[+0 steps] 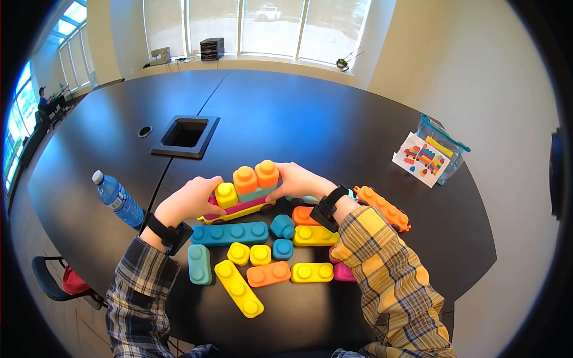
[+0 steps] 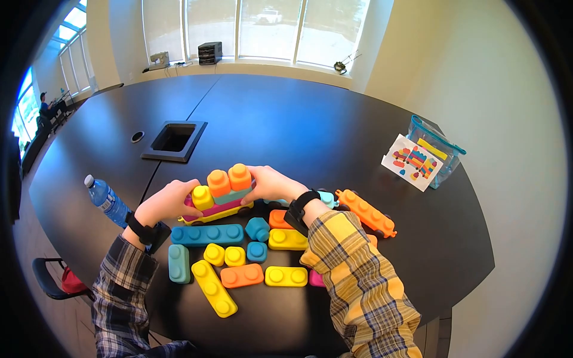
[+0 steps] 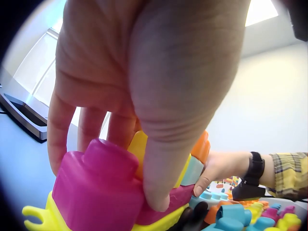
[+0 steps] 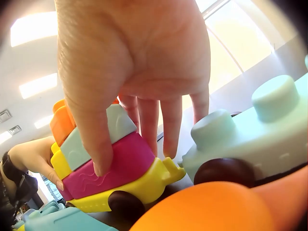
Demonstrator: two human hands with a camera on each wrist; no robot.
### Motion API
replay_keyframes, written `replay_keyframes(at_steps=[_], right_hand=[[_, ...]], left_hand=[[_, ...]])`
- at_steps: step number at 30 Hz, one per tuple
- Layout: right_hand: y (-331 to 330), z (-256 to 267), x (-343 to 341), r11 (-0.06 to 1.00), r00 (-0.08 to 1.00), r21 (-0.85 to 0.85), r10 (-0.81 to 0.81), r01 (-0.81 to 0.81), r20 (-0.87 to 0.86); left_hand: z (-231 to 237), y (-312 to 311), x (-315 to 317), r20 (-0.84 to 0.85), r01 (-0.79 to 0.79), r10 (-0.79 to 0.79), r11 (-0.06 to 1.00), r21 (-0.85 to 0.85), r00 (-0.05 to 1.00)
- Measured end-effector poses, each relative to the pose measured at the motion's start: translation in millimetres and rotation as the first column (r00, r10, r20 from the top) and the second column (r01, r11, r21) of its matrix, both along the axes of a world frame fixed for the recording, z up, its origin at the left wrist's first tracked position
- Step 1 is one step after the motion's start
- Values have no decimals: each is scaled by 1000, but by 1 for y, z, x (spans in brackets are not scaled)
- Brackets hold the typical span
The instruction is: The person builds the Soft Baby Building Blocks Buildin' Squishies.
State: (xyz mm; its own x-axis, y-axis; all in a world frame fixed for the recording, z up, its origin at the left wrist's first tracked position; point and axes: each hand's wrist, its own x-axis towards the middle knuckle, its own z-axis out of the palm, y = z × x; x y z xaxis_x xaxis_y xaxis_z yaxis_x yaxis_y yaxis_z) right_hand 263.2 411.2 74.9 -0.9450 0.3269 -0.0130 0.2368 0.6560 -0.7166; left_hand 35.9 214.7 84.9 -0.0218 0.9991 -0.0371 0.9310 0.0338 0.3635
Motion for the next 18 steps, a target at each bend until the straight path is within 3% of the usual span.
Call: replay_keyframes(at_steps=[10, 13, 15, 16, 18], right_hand=[[-6, 4, 13, 996, 998, -87, 6, -11, -55], [12, 16, 38, 983, 989, 109, -149, 148, 0], [21, 22, 60, 932, 972, 321, -212, 169, 104], [23, 24, 71, 930, 971, 323, -218, 175, 102], [24, 26, 90, 855, 877, 497, -344, 145, 336]], left_hand=[[-1, -7, 7, -5, -2, 2, 1000, 7, 1000], [1, -9, 10, 4, -18, 18, 1000, -18, 1000], [6, -12, 14, 120, -29, 28, 999, 14, 992], [7, -15, 17, 119, -23, 21, 1000, 16, 993], [11, -20, 21, 140, -24, -8, 974, 227, 990]])
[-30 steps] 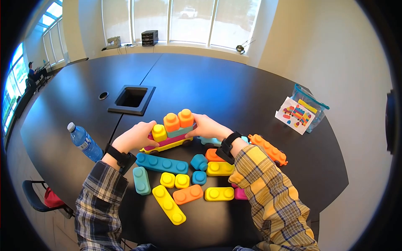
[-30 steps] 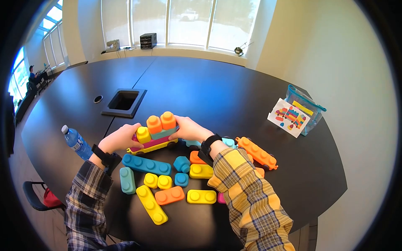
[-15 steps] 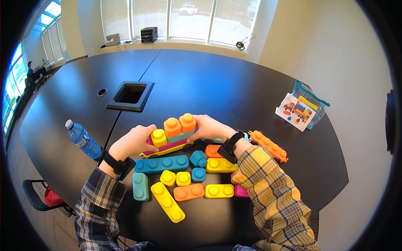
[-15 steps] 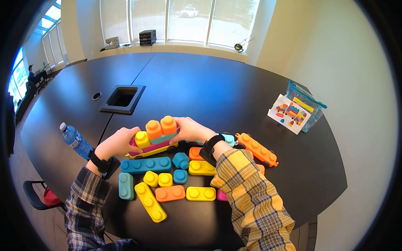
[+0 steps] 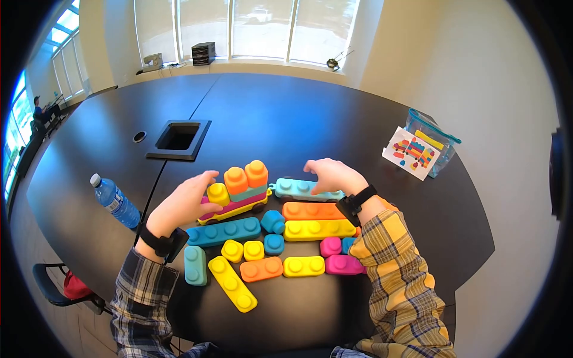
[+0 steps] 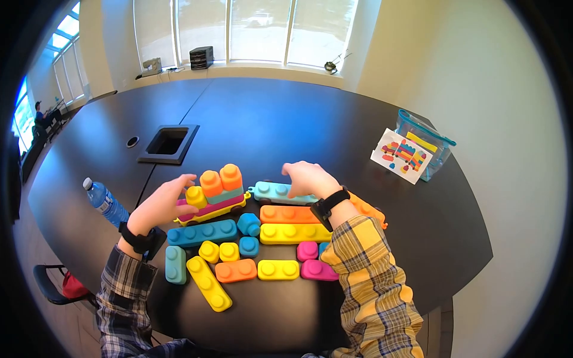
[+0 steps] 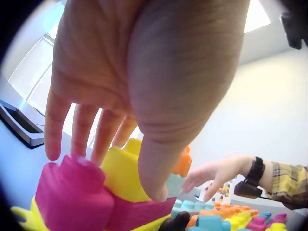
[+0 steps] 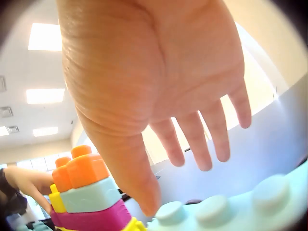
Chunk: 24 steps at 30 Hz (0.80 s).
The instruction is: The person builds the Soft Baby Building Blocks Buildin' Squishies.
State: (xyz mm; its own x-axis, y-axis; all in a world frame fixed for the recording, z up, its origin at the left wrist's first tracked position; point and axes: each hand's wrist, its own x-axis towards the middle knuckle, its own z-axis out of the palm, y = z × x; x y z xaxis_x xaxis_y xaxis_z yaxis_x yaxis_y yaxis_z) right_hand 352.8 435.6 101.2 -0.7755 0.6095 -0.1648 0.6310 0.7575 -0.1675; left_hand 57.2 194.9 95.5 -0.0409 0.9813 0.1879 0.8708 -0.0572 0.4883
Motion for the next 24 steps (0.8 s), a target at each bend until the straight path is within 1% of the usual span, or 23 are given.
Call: replay_keyframes(at_steps=[1, 3, 5, 7, 9, 11, 12, 14, 15, 17, 19, 20, 21, 22, 23, 24], right_hand=[[0, -1, 5, 1000, 1000, 0, -5, 5, 1], [1, -3, 13, 996, 988, -16, -85, 88, 132], [6, -12, 19, 998, 993, -1, -63, 63, 102], [8, -17, 21, 998, 998, -64, -9, 13, 62], [5, -21, 22, 998, 998, -51, -28, 31, 56], [4, -22, 23, 999, 999, -34, -43, 43, -13], [3, -22, 25, 999, 999, -32, -42, 42, -15], [1, -14, 28, 996, 993, 32, -82, 85, -86], [0, -9, 32, 996, 993, 34, -81, 84, -87], [-8, 8, 42, 988, 975, 105, -94, 117, -203], [-25, 31, 54, 985, 952, 91, -113, 144, -284], [-32, 36, 62, 987, 937, 121, -60, 108, -345], [-41, 39, 72, 985, 915, 155, -5, 74, -403], [-56, 45, 81, 993, 901, 116, 34, 19, -433], [-73, 49, 91, 996, 882, 82, 70, -36, -466], [-86, 47, 100, 985, 860, 111, 172, -135, -480]], left_hand=[[2, -1, 3, 1, 5, -5, 1000, 0, 1000], [8, -2, 10, -120, 57, -35, 981, 186, 992], [16, -3, 21, -97, 45, -27, 981, 188, 995], [15, -1, 24, -99, 25, -11, 990, 137, 995], [9, 1, 23, -110, -1, 17, 989, 150, 994], [5, 4, 24, -120, -27, 47, 986, 164, 992], [3, 4, 24, -134, -39, 62, 985, 165, 989], [5, 4, 25, -151, -53, 79, 984, 172, 985], [6, 3, 27, -148, -63, 84, 988, 140, 985], [8, 0, 31, -145, -72, 87, 992, 105, 986], [12, -9, 40, -205, -18, 60, 979, 204, 977], [15, -14, 46, -205, -15, 57, 979, 201, 977], [20, -21, 54, -217, -18, 72, 970, 242, 974], [24, -28, 62, -227, -20, 87, 959, 283, 970], [31, -38, 70, -226, -16, 83, 958, 285, 971], [37, -50, 78, -209, 2, 50, 971, 241, 977]])
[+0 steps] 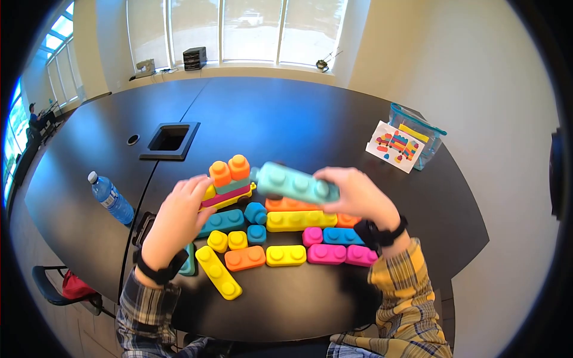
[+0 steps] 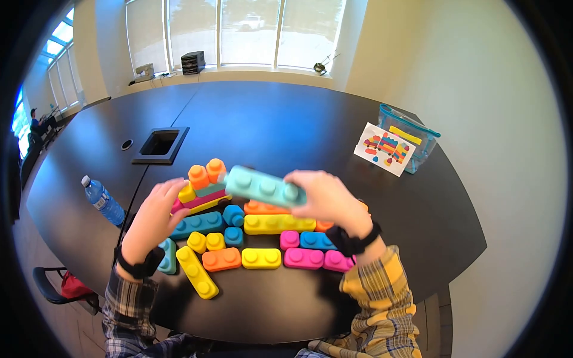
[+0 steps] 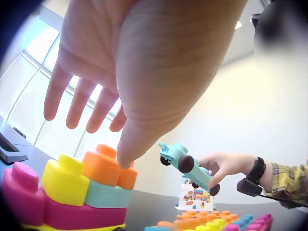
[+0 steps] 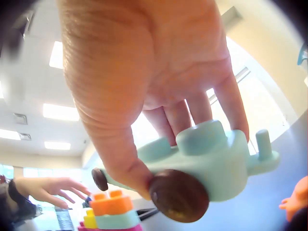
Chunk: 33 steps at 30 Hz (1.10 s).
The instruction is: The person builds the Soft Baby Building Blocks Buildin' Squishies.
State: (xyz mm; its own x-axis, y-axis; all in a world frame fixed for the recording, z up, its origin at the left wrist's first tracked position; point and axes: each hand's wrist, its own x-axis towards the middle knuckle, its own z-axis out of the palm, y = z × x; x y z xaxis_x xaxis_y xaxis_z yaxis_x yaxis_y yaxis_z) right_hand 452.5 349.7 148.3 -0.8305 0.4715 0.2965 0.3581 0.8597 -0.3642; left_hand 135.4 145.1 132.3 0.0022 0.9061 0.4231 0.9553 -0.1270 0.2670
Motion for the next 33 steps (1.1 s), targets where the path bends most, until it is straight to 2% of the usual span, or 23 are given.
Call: replay_keyframes(at_steps=[1, 3, 4, 5, 8, 9, 10, 11, 13, 15, 19, 23, 26, 28, 29, 31, 33], right_hand=[[-27, 11, 7, 1000, 998, -21, 20, -18, 67], [-65, 3, 23, 999, 988, -24, 51, -48, 145], [-76, -7, 29, 993, 979, -60, 111, -102, 171], [-89, -11, 35, 990, 956, -103, 118, -94, 267], [-110, -40, 42, 989, 945, -114, 129, -99, 302], [-115, -44, 42, 990, 935, -124, 103, -64, 340], [-120, -48, 41, 991, 923, -134, 78, -29, 377], [-124, -54, 42, 991, 923, -134, 77, -28, 378], [-131, -65, 42, 998, 933, -58, 48, -29, 357], [-136, -70, 41, 997, 943, -67, 44, -23, 330], [-138, -82, 42, 993, 949, -116, 47, -11, 313], [-138, -85, 46, 992, 949, -126, 43, -4, 314], [-140, -86, 54, 993, 975, -121, 36, -9, 221], [-140, -86, 64, 991, 998, -134, -16, 23, 56], [-140, -83, 68, 990, 998, -136, -12, 19, 58], [-143, -76, 76, 986, 991, -105, -129, 133, 47], [-145, -74, 79, 977, 986, -145, -145, 155, 76]], left_hand=[[3, -11, 9, 21, 24, -23, 999, -46, 1000], [-1, -28, 26, 85, 127, -124, 992, -26, 989], [-4, -36, 37, 114, 123, -118, 992, -34, 986], [-7, -44, 47, 156, 118, -107, 991, -62, 982], [-13, -57, 74, 258, 194, -134, 955, -223, 957], [-20, -57, 80, 259, 195, -135, 955, -222, 956], [-31, -55, 84, 270, 266, -209, 944, -194, 940], [-38, -54, 90, 279, 335, -282, 928, -165, 918], [-44, -57, 100, 243, 306, -255, 930, -202, 936], [-53, -58, 106, 256, 317, -247, 904, -286, 935], [-62, -57, 110, 215, 281, -216, 895, -346, 952], [-65, -57, 111, 243, 279, -200, 892, -355, 949], [-67, -58, 110, 256, 274, -195, 904, -328, 947], [-67, -58, 111, 270, 274, -191, 908, -318, 944], [-68, -59, 110, 272, 271, -186, 908, -319, 944], [-69, -59, 108, 280, 274, -183, 901, -336, 942], [-69, -60, 110, 293, 268, -170, 902, -338, 941]])
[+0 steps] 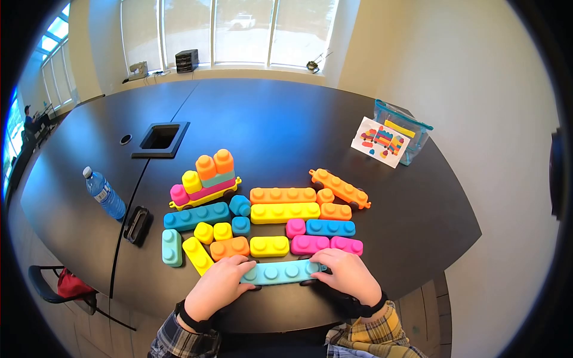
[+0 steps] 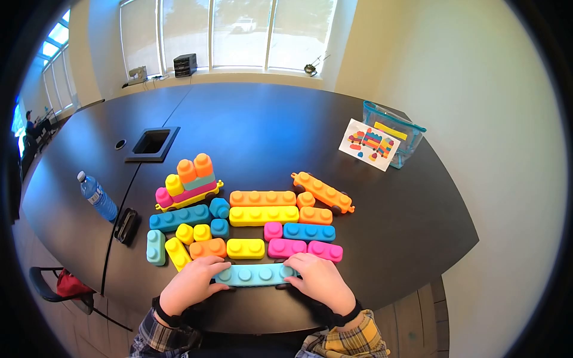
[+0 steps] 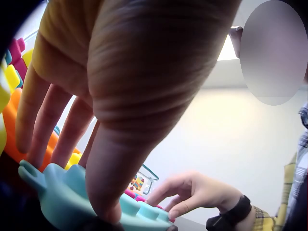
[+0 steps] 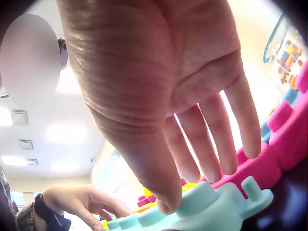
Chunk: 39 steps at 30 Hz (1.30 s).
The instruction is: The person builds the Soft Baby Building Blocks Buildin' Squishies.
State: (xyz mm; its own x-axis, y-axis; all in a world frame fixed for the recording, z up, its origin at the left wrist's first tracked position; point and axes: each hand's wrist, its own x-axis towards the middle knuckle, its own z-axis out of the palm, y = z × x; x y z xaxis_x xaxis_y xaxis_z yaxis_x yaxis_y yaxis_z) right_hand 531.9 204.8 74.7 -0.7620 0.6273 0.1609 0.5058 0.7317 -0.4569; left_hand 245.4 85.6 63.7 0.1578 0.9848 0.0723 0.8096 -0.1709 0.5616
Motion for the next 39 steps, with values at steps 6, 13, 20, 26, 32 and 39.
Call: replay_keyframes(at_steps=[6, 13, 20, 26, 32, 39], right_hand=[[2, -10, 2, 1000, 997, 8, 13, -12, -73], [1, -14, 2, 1000, 997, 10, -12, 13, -79], [23, 24, -1, 998, 999, 49, 37, -38, 14], [106, 48, -24, 970, 994, 232, -90, 73, 61], [179, -3, -60, 961, 977, 278, -63, 5, 202], [189, -9, -70, 986, 938, 160, -106, 56, 330]], left_hand=[[-3, 1, 5, 3, -14, 14, 1000, 4, 1000], [-8, -1, 5, 28, -28, 27, 999, 40, 999], [-2, 0, 4, 22, -24, 24, 999, 32, 999], [1, 0, 7, 21, -17, 16, 999, 47, 1000], [-6, 2, 4, 33, -19, 17, 998, 63, 999], [-9, 2, 7, 60, -60, 56, 997, 51, 997]])
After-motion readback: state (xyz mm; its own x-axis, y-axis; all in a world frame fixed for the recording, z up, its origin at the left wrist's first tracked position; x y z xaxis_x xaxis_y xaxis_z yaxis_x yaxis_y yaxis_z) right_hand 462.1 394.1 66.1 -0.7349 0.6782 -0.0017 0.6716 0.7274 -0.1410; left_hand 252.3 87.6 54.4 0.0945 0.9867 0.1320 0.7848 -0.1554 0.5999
